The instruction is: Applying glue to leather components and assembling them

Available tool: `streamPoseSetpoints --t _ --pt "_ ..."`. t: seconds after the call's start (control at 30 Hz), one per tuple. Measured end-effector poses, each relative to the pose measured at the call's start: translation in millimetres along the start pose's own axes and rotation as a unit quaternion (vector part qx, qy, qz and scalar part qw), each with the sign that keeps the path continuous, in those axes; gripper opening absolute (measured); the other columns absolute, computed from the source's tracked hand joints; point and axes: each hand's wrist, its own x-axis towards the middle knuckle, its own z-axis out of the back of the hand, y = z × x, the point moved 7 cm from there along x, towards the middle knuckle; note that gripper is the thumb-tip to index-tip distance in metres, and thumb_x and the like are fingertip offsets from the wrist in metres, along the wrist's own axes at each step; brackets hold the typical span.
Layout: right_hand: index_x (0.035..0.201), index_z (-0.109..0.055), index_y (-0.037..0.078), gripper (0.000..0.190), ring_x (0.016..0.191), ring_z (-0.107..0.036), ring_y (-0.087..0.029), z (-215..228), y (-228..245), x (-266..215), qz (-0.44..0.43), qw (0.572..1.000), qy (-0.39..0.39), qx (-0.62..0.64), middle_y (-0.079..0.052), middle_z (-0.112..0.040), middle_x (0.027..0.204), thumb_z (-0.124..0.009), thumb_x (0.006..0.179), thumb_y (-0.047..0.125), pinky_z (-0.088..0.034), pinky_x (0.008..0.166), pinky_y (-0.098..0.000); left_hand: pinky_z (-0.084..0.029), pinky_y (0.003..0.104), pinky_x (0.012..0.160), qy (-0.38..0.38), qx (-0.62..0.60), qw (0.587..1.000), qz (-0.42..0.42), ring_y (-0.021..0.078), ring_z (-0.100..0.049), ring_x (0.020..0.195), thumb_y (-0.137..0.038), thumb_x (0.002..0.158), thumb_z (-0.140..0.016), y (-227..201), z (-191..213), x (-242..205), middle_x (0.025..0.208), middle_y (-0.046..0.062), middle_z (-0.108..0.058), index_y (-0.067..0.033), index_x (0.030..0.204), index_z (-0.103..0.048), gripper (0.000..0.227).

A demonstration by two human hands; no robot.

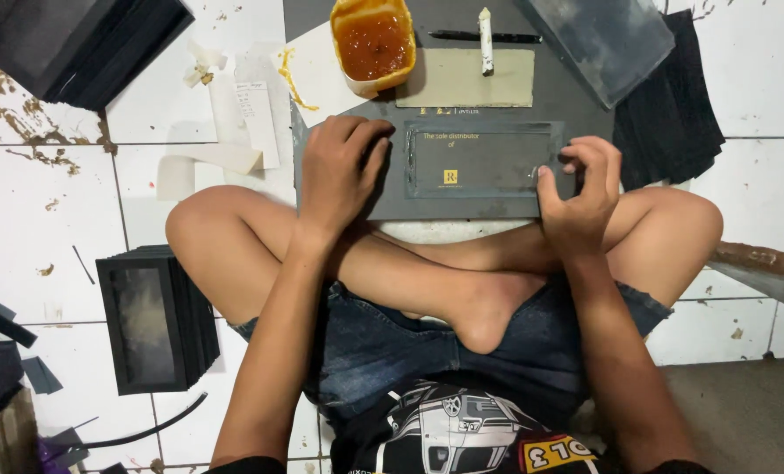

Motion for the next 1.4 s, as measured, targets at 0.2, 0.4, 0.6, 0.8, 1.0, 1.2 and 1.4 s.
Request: streamPoseSetpoints --t 0.2,0.4,0.6,0.8,1.0,1.2,1.4 --pt "0.094 -0.056 0.003 0.009 0.093 -0.06 -0.036 -4.7 57.5 24.9 0.013 1.0 -0.02 -0.01 -0.016 -0.067 0.11 -0.063 0.095 -0.003 -0.047 0.088 -0.0457 -0.05 0.036 0.073 -0.009 0.047 0.999 -0.008 0.0236 -0.065 0.085 -0.019 0.099 -0.071 1.9 -9.2 7.0 0.088 0.003 -0.065 -0.018 0.108 -0.073 0.01" --pt "0.084 -0.056 0.014 0.013 0.102 -0.063 -0.026 -80.1 110.5 31.1 0.114 0.985 0.13 0.015 -0.005 -0.075 0.12 -0.065 0.084 0.005 -0.04 0.093 -0.0397 -0.053 0.036 0.063 -0.006 0.028 0.999 -0.02 0.0245 -0.066 0.068 -0.029 0.094 -0.078 7.0 -19.2 24.3 0.073 0.003 -0.065 -0.0182 0.099 -0.075 0.012" --pt "0.079 -0.052 0.016 0.02 0.083 -0.059 -0.025 -102.3 119.0 26.9 0.208 0.967 0.14 -0.053 -0.004 -0.076 0.112 -0.057 0.093 0.003 -0.04 0.081 -0.0386 -0.052 0.035 0.06 0.002 0.037 0.999 -0.009 0.0228 -0.064 0.064 -0.028 0.086 -0.084 6.9 -18.7 26.6 0.068 0.001 -0.064 -0.0193 0.088 -0.074 0.013" --pt "0.069 -0.05 0.011 0.021 0.077 -0.054 -0.028 -84.8 145.2 -3.0 0.281 0.939 0.187 -0.059 -0.013 -0.075 0.114 -0.051 0.088 0.0 -0.036 0.069 -0.0397 -0.053 0.036 0.061 0.003 0.042 0.999 -0.013 0.0245 -0.063 0.067 -0.029 0.088 -0.081 12.0 -24.9 25.1 0.071 0.002 -0.064 -0.0199 0.089 -0.073 0.013" --pt "0.08 -0.053 0.014 0.015 0.087 -0.057 -0.024 -80.9 126.6 12.8 0.187 0.973 0.126 -0.052 -0.007 -0.076 0.122 -0.053 0.092 0.006 -0.037 0.081 -0.0382 -0.053 0.035 0.062 0.006 0.01 1.0 0.014 0.0231 -0.065 0.068 -0.026 0.089 -0.08 11.7 -23.2 24.1 0.071 0.001 -0.066 -0.019 0.088 -0.075 0.009" --pt "0.087 -0.052 0.016 0.016 0.101 -0.059 -0.027 -105.7 110.1 18.2 0.152 0.978 0.129 -0.065 -0.004 -0.07 0.137 -0.051 0.086 0.0 -0.037 0.09 -0.0406 -0.053 0.037 0.063 -0.001 0.028 1.0 0.0 0.0249 -0.064 0.07 -0.025 0.085 -0.083 9.2 -24.7 22.7 0.072 0.002 -0.065 -0.0189 0.089 -0.073 0.012" --pt "0.084 -0.049 0.02 0.02 0.098 -0.058 -0.023 -85.0 75.6 9.2 0.139 0.974 0.071 -0.163 0.001 -0.074 0.13 -0.05 0.094 0.003 -0.034 0.088 -0.0406 -0.053 0.036 0.065 0.02 0.037 0.999 -0.001 0.0259 -0.065 0.072 -0.023 0.088 -0.083 5.1 -21.8 24.5 0.074 0.003 -0.066 -0.0178 0.089 -0.073 0.011"
